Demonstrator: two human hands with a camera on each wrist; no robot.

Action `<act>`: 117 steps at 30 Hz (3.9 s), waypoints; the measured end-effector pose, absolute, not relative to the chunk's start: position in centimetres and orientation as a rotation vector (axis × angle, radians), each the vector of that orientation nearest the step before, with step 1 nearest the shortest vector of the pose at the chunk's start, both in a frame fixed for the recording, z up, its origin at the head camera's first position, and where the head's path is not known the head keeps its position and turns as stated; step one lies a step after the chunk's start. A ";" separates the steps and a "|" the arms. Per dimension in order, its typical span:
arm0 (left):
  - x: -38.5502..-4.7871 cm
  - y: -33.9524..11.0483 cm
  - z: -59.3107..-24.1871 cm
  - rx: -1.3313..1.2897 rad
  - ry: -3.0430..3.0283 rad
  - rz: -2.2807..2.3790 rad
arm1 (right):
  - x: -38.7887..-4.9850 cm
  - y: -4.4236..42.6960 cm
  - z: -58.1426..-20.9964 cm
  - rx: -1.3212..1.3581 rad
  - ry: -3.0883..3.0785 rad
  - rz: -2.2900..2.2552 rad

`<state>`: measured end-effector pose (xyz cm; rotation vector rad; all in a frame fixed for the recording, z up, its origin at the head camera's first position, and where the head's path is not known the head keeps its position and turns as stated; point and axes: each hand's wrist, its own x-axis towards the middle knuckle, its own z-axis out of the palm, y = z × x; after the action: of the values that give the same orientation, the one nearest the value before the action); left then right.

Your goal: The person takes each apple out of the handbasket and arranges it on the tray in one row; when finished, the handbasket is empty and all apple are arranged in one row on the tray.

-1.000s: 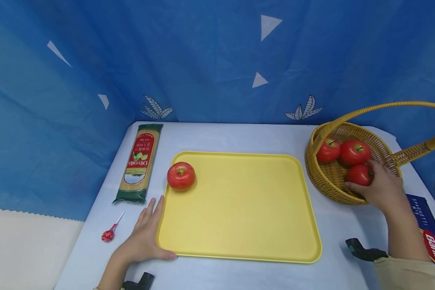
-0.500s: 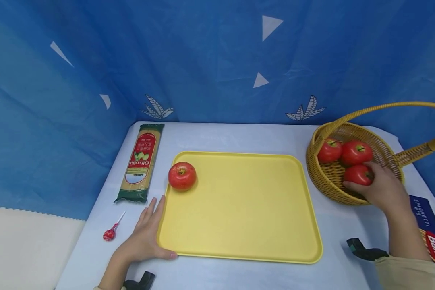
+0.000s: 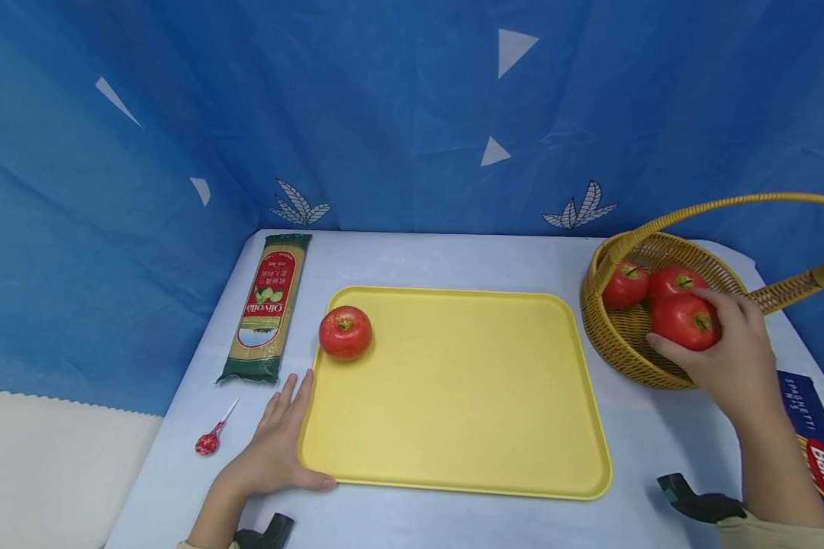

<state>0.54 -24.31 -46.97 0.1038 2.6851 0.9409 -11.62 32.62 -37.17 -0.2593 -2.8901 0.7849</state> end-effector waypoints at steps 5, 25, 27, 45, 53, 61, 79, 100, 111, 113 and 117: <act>0.5 -24.4 -47.0 0.119 2.680 0.971 | -10.5 29.3 -35.3 -0.034 -2.764 0.801; 0.7 -24.4 -46.9 0.158 2.700 0.982 | -13.1 11.2 -38.5 0.668 -2.898 1.083; 0.7 -24.4 -46.9 0.154 2.701 0.972 | -13.6 9.6 -39.1 0.690 -2.915 1.099; 0.6 -24.2 -46.6 0.126 2.690 0.937 | -14.9 2.4 -42.2 0.767 -3.041 1.118; 0.6 -24.2 -46.8 0.106 2.681 0.927 | -14.9 2.0 -42.4 0.742 -3.068 1.191; 0.7 -24.3 -46.8 0.123 2.679 0.947 | -14.8 2.8 -42.4 0.744 -3.097 1.254; 0.7 -24.3 -46.4 0.130 2.680 0.960 | -11.1 12.0 -37.4 0.720 -2.876 1.078; 0.7 -24.2 -46.6 0.104 2.669 0.924 | -14.5 29.6 -38.8 -0.041 -2.753 1.012; 0.6 -24.2 -46.9 0.102 2.669 0.932 | -18.8 30.9 -40.4 -0.149 -2.920 1.016; 0.6 -24.2 -46.9 0.101 2.667 0.934 | -19.4 30.9 -40.5 -0.163 -2.953 1.006; 0.6 -24.1 -46.8 0.093 2.666 0.923 | -20.2 31.0 -40.6 -0.205 -3.001 0.978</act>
<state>0.63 -24.12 -46.83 0.0934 2.6663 0.9228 -20.25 30.98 -40.60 -0.2055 -3.0008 0.9782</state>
